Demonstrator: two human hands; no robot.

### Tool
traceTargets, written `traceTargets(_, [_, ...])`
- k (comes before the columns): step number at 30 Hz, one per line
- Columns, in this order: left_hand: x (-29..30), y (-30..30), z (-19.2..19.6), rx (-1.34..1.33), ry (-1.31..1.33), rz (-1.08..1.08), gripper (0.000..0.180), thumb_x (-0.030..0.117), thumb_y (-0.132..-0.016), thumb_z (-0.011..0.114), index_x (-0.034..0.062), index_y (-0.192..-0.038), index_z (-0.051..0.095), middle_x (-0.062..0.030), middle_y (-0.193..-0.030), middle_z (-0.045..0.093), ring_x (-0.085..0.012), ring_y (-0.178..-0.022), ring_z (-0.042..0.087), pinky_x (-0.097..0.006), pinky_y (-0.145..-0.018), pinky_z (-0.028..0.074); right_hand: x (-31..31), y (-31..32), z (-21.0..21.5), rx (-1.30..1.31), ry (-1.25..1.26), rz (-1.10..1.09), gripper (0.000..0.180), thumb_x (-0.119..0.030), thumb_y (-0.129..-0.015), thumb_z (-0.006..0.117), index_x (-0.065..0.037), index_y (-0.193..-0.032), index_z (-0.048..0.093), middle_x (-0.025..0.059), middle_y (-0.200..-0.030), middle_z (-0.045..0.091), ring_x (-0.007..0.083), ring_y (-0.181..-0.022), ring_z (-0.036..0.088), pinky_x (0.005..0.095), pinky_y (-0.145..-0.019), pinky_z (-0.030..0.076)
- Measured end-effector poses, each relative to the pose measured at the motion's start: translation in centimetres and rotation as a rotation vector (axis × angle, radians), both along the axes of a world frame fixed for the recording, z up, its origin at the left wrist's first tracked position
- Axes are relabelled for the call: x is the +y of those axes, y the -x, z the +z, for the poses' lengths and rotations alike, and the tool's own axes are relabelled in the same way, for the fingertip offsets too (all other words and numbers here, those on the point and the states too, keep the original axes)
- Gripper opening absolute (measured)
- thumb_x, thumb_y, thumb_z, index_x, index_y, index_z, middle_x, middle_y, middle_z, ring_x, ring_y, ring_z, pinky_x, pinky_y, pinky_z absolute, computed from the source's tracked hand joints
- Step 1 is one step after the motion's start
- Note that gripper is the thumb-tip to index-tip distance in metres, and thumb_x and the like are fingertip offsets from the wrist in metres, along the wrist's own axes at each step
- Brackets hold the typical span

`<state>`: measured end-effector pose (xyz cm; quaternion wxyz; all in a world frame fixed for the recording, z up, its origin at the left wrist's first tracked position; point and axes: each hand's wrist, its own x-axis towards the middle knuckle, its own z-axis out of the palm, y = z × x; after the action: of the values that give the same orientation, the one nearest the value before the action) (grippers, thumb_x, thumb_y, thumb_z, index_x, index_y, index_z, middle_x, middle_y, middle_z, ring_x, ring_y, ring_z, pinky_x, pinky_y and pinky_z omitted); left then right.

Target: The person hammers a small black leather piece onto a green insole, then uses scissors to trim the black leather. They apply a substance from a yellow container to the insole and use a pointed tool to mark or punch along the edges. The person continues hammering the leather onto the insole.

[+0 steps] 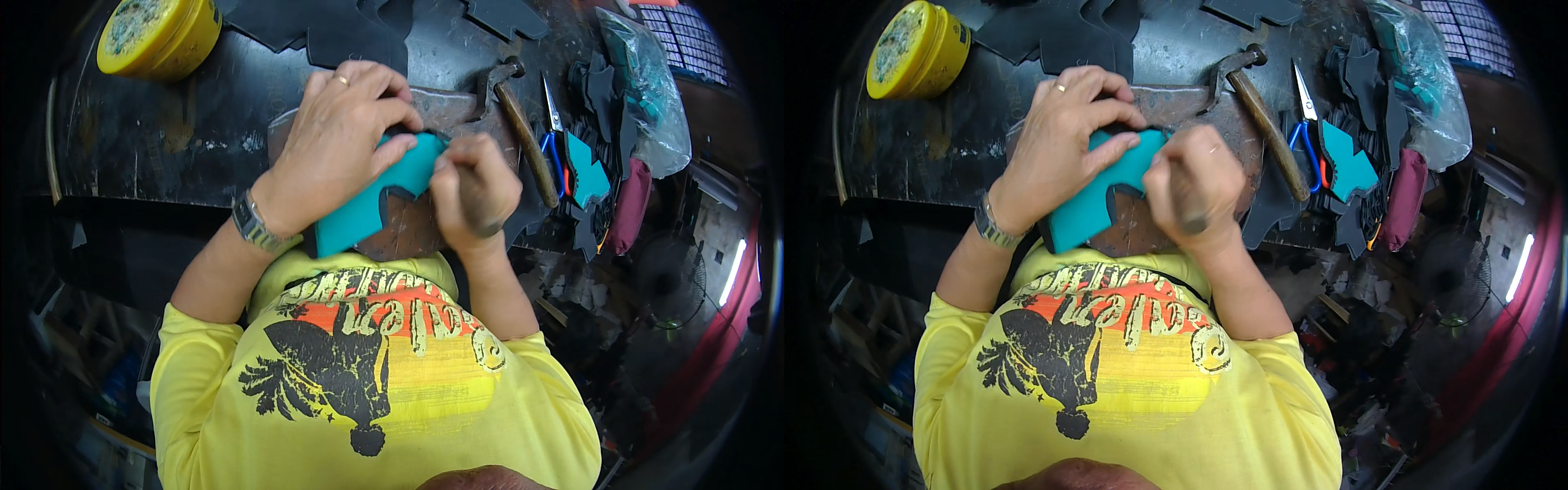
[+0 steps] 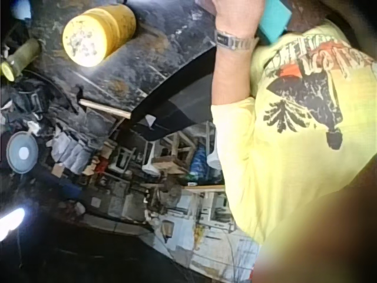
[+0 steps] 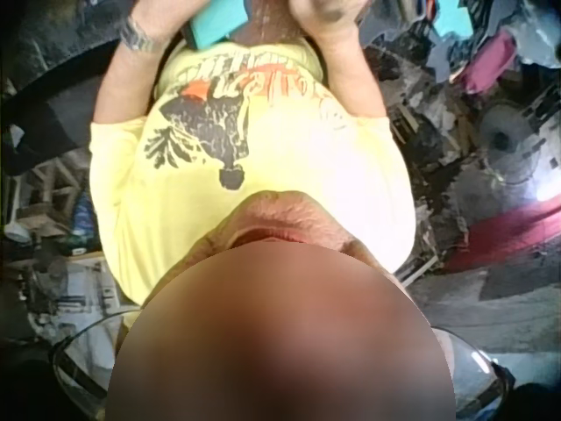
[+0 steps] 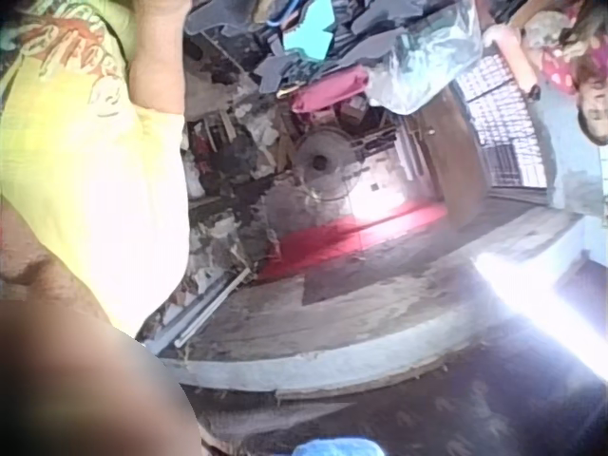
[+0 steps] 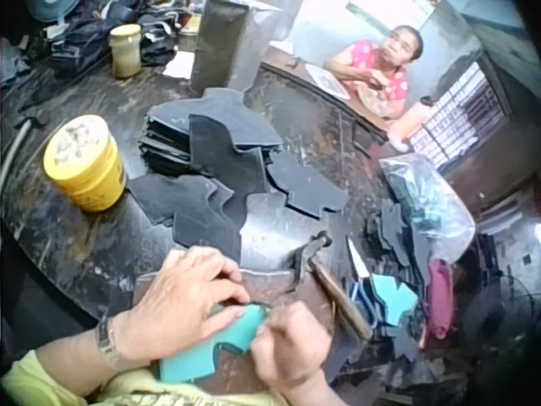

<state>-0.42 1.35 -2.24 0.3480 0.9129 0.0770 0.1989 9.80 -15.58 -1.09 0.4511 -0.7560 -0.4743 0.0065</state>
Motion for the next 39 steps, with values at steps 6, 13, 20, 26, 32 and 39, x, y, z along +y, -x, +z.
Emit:
traceTargets(6, [-0.9,1.2,0.2,0.01,0.001,0.024,0.024,0.017,-0.074,0.083,0.0138,-0.097,0.077,-0.0034,-0.119,0.065,-0.0279,-0.128,0.054,-0.045,-0.104,0.038,-0.8,1.4,-0.7,0.034,-0.036,0.043,0.01,0.006,-0.077,0.066,0.003,-0.084,0.059,0.0176,-0.079,0.062,0.0267,-0.069,0.062,0.034,-0.065,0.05])
traceTargets(13, [-0.7,1.1,0.6,0.04,-0.002,0.008,0.022,0.018,-0.075,0.083,0.0183,-0.096,0.079,-0.0021,-0.121,0.066,-0.028,-0.128,0.055,-0.046,-0.105,0.038,-1.2,0.5,-0.9,0.306,-0.191,-0.001,0.011,0.003,-0.079,0.068,0.001,-0.087,0.06,0.0147,-0.08,0.065,0.0215,-0.067,0.061,0.0326,-0.065,0.051])
traceTargets(20, [-0.6,1.0,0.8,0.056,0.011,0.005,0.021,0.016,-0.074,0.082,0.0181,-0.095,0.079,-0.0018,-0.12,0.067,-0.0281,-0.128,0.055,-0.046,-0.106,0.038,-1.2,0.5,-0.6,0.274,-0.138,0.001,0.012,0.001,-0.08,0.069,0.0,-0.088,0.06,0.0147,-0.079,0.065,0.0212,-0.067,0.062,0.0314,-0.064,0.051])
traceTargets(26, [-0.7,0.9,0.9,0.057,0.013,0.009,0.022,0.015,-0.073,0.083,0.0179,-0.094,0.08,-0.0018,-0.119,0.067,-0.0277,-0.127,0.056,-0.046,-0.106,0.038,-1.0,0.4,-0.6,0.249,-0.149,0.039,0.015,0.004,-0.078,0.07,0.0,-0.088,0.061,0.0151,-0.078,0.065,0.0219,-0.066,0.063,0.0318,-0.063,0.051])
traceTargets(32, [-0.7,1.0,0.8,0.047,0.02,0.012,0.023,0.015,-0.073,0.084,0.0175,-0.095,0.08,-0.0018,-0.119,0.068,-0.0275,-0.127,0.056,-0.045,-0.106,0.039,-0.8,0.5,-0.6,0.216,-0.147,0.036,0.014,0.005,-0.077,0.069,0.0,-0.087,0.061,0.0148,-0.077,0.064,0.0229,-0.065,0.063,0.0327,-0.062,0.05])
traceTargets(39, [-0.8,1.2,0.8,0.044,0.045,0.048,0.024,0.015,-0.072,0.085,0.0153,-0.095,0.079,-0.0025,-0.119,0.067,-0.0275,-0.127,0.056,-0.045,-0.106,0.038,-0.5,0.9,-0.7,0.18,-0.127,0.031,0.015,0.006,-0.074,0.069,0.001,-0.085,0.061,0.0152,-0.075,0.063,0.0256,-0.063,0.061,0.0345,-0.061,0.05])
